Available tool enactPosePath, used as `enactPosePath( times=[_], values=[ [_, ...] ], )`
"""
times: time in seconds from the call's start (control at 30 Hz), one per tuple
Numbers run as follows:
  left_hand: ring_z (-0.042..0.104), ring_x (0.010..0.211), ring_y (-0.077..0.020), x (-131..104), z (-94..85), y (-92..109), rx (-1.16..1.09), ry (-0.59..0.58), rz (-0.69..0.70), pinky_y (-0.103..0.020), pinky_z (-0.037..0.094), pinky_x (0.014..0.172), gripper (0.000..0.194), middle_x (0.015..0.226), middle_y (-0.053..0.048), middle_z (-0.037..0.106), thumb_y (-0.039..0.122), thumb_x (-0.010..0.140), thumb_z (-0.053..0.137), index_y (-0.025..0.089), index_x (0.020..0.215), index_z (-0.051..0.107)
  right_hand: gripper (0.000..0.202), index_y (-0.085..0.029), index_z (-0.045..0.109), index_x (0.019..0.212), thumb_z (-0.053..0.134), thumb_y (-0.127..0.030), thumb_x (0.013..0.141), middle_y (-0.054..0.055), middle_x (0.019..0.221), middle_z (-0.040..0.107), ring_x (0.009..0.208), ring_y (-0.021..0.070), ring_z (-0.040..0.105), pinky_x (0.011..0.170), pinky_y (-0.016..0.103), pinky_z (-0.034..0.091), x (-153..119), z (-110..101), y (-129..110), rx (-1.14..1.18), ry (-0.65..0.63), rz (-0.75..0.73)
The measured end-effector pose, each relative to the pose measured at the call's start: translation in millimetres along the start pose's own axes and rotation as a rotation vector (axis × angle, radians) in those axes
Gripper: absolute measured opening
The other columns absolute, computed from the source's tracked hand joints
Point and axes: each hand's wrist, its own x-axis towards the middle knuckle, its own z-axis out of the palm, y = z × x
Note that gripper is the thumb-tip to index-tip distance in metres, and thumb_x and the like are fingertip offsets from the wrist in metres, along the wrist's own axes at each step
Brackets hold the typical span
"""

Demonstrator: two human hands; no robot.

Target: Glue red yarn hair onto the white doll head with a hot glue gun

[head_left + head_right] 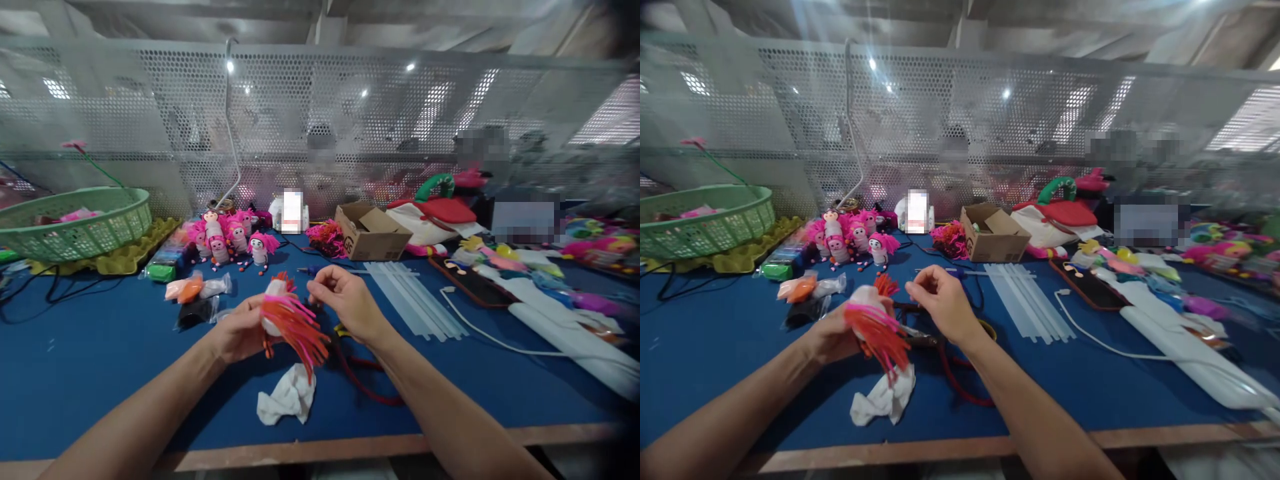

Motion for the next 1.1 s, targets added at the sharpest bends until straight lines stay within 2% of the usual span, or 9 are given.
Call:
enactPosePath(
  times=[0.1,0.2,0.27,0.33,0.43,0.5,0.7,0.97,1.1],
  values=[
    [0.062,0.081,-0.0204,-1.2,-2.2,3.9,-0.088,0.076,-0.001,-0.029,0.048,0.072,0.042,0.089,-0.008,0.067,0.036,0.057,0.071,0.014,0.093,0.066,0.026,-0.018,0.049,0.066,0.06,-0.042,0.071,-0.003,0.054,0.055,0.052,0.0099,0.053,0.055,0.024,0.043,-1.9,1.1,-2.6,0.003,-0.021,0.023],
    [0.063,0.078,-0.0199,0.2,-1.2,5.2,-0.091,0.151,-0.03,-0.026,0.048,0.065,0.042,0.086,-0.008,0.067,0.036,0.056,0.069,0.014,0.091,0.066,0.031,-0.018,0.049,0.062,0.051,-0.046,0.077,-0.003,0.049,0.054,0.049,0.0095,0.051,0.054,0.024,0.042,-3.2,2.2,-7.4,-0.001,-0.006,0.02],
    [0.062,0.073,-0.0182,2.9,1.9,3.3,-0.063,0.167,-0.036,-0.023,0.047,0.059,0.042,0.084,-0.008,0.067,0.035,0.056,0.07,0.013,0.091,0.065,0.038,-0.018,0.05,0.058,0.044,-0.049,0.08,-0.002,0.048,0.053,0.048,0.0096,0.05,0.055,0.024,0.043,-4.3,2.5,-10.2,-0.021,0.002,0.009],
    [0.061,0.069,-0.016,6.4,5.6,-0.4,-0.016,0.173,-0.031,-0.024,0.047,0.061,0.037,0.079,-0.007,0.066,0.031,0.058,0.07,0.012,0.09,0.066,0.042,-0.018,0.052,0.058,0.041,-0.051,0.081,-0.001,0.053,0.054,0.053,0.0102,0.051,0.057,0.024,0.043,-6.1,2.5,-12.3,-0.044,0.007,-0.036],
    [0.059,0.064,-0.0131,11.1,8.1,-7.1,0.056,0.214,0.0,-0.024,0.045,0.061,0.032,0.074,-0.005,0.065,0.029,0.065,0.067,0.013,0.092,0.065,0.033,-0.018,0.056,0.07,0.047,-0.049,0.079,0.0,0.066,0.057,0.062,0.0106,0.052,0.06,0.023,0.042,-9.6,2.7,-13.8,0.011,0.008,-0.08],
    [0.058,0.064,-0.0124,12.8,7.3,-10.7,0.087,0.237,0.022,-0.023,0.044,0.06,0.031,0.075,-0.005,0.065,0.029,0.066,0.066,0.014,0.094,0.064,0.025,-0.019,0.055,0.079,0.052,-0.044,0.077,-0.001,0.07,0.056,0.064,0.0101,0.052,0.06,0.022,0.042,-11.7,3.5,-13.8,0.103,-0.006,-0.048],
    [0.059,0.07,-0.0139,13.0,6.8,-13.9,0.102,0.298,0.065,-0.025,0.044,0.067,0.035,0.083,-0.006,0.066,0.026,0.062,0.07,0.014,0.095,0.065,0.021,-0.022,0.05,0.088,0.06,-0.03,0.072,-0.004,0.073,0.056,0.064,0.0082,0.054,0.061,0.021,0.043,-15.3,7.5,-11.6,0.283,-0.082,0.02],
    [0.06,0.07,-0.0137,14.9,13.1,-13.4,0.059,0.331,0.1,-0.024,0.044,0.069,0.033,0.08,-0.006,0.067,0.022,0.058,0.074,0.013,0.089,0.067,0.021,-0.022,0.05,0.089,0.061,-0.027,0.072,-0.003,0.076,0.056,0.068,0.0088,0.055,0.064,0.021,0.045,-17.6,11.8,-7.1,0.299,-0.097,0.015],
    [0.061,0.072,-0.0151,14.8,10.4,-13.1,0.056,0.34,0.111,-0.026,0.045,0.07,0.033,0.085,-0.007,0.067,0.022,0.06,0.072,0.013,0.091,0.066,0.024,-0.022,0.05,0.095,0.058,-0.033,0.075,-0.001,0.081,0.057,0.071,0.0104,0.056,0.067,0.024,0.046,-15.3,10.5,-7.0,0.231,-0.078,-0.024]
  ],
)
